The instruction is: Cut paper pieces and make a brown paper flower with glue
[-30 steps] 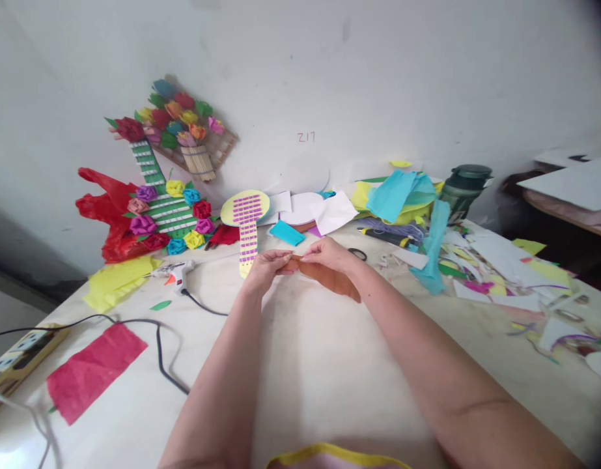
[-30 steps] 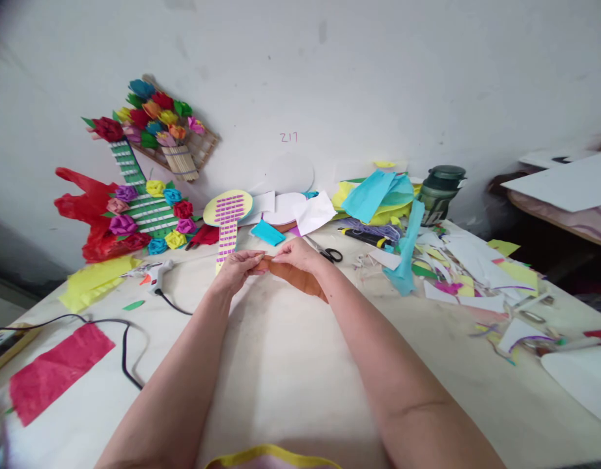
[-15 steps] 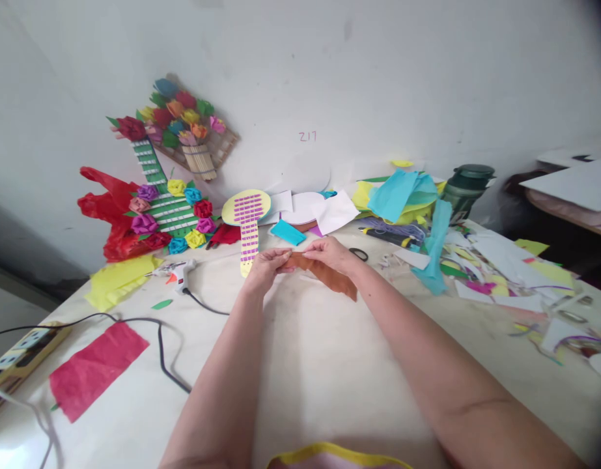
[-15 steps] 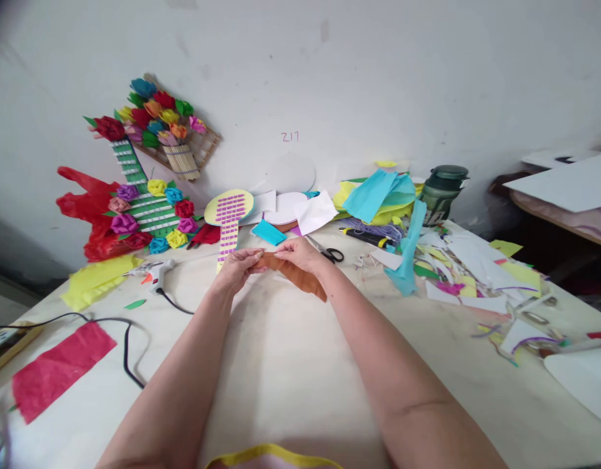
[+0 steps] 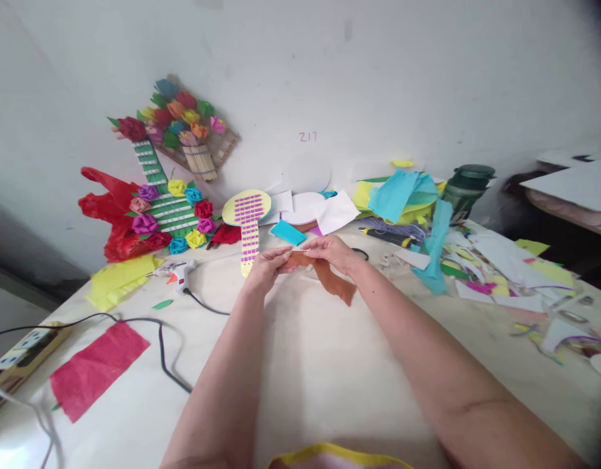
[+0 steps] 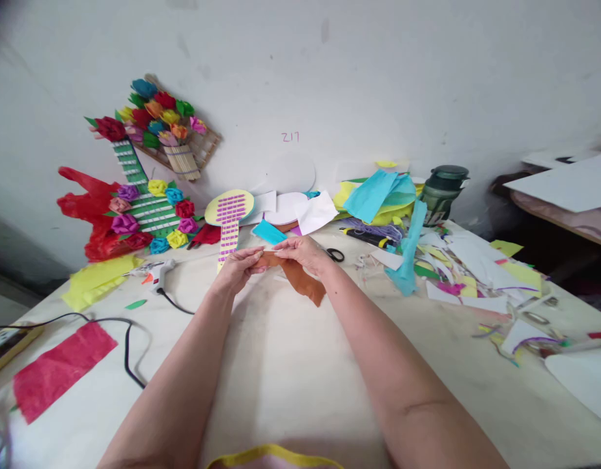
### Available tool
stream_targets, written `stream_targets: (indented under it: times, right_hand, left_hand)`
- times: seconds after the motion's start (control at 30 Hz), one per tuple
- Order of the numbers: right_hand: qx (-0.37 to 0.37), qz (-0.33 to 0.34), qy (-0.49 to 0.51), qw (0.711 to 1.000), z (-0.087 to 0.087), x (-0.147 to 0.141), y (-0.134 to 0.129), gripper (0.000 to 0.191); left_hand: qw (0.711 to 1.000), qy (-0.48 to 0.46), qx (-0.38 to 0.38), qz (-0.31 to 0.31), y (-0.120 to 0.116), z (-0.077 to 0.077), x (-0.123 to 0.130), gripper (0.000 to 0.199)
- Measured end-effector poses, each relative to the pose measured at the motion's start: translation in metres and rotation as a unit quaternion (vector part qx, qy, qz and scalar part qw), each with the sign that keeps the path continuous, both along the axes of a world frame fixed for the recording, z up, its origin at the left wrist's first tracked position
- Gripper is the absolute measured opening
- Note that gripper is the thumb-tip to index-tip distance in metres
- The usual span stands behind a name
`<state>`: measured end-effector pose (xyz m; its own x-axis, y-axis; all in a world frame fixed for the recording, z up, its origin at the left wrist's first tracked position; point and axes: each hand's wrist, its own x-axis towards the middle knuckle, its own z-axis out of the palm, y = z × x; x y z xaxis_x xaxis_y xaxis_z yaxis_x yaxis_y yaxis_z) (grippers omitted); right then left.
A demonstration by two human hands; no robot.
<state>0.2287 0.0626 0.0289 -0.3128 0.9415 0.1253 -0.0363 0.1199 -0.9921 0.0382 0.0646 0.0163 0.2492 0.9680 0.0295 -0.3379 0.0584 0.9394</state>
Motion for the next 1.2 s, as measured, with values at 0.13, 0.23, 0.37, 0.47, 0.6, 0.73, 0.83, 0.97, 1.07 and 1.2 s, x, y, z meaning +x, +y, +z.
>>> stream_targets:
  times: [0.13, 0.23, 0.37, 0.47, 0.6, 0.73, 0.83, 0.97, 1.07, 1.2]
  right_hand:
    - [-0.013, 0.002, 0.025, 1.000, -0.0038, 0.0004, 0.0038, 0.027]
    - [-0.030, 0.008, 0.048, 0.998, -0.0074, 0.0012, 0.0074, 0.023]
    - [-0.038, 0.018, 0.065, 0.997, -0.0091, 0.0025, 0.0089, 0.022]
    - [-0.045, 0.028, 0.075, 0.996, -0.0088, 0.0027, 0.0081, 0.027]
    - [-0.045, 0.025, 0.068, 0.996, -0.0086, 0.0024, 0.0077, 0.025]
    - [-0.043, 0.019, 0.063, 0.997, -0.0077, 0.0028, 0.0079, 0.022]
    - [-0.047, 0.022, 0.064, 0.997, -0.0071, 0.0040, 0.0078, 0.021]
    - [-0.044, 0.035, 0.072, 0.996, -0.0079, 0.0051, 0.0076, 0.021]
    - [-0.038, 0.039, 0.068, 0.996, -0.0085, 0.0052, 0.0073, 0.022]
    - [-0.029, 0.052, 0.068, 0.996, -0.0083, 0.0059, 0.0064, 0.022]
  left_hand:
    - [1.000, -0.006, 0.001, 0.005, 0.0004, -0.0002, -0.0003, 0.030]
    - [1.000, -0.011, 0.006, 0.004, 0.0014, -0.0008, -0.0008, 0.031]
    - [1.000, -0.015, 0.009, 0.001, 0.0020, -0.0019, -0.0011, 0.031]
    - [1.000, -0.022, 0.009, 0.000, 0.0015, -0.0024, -0.0012, 0.030]
    - [1.000, -0.022, 0.008, -0.010, 0.0008, -0.0032, -0.0018, 0.030]
    - [1.000, -0.017, 0.011, -0.020, 0.0011, -0.0043, -0.0032, 0.031]
    - [0.999, -0.015, 0.013, -0.029, 0.0015, -0.0049, -0.0045, 0.031]
    - [0.999, -0.012, 0.011, -0.037, 0.0009, -0.0046, -0.0056, 0.032]
    - [0.999, -0.018, 0.006, -0.042, -0.0004, -0.0037, -0.0059, 0.032]
    - [0.998, -0.030, -0.003, -0.053, -0.0018, -0.0035, -0.0059, 0.031]
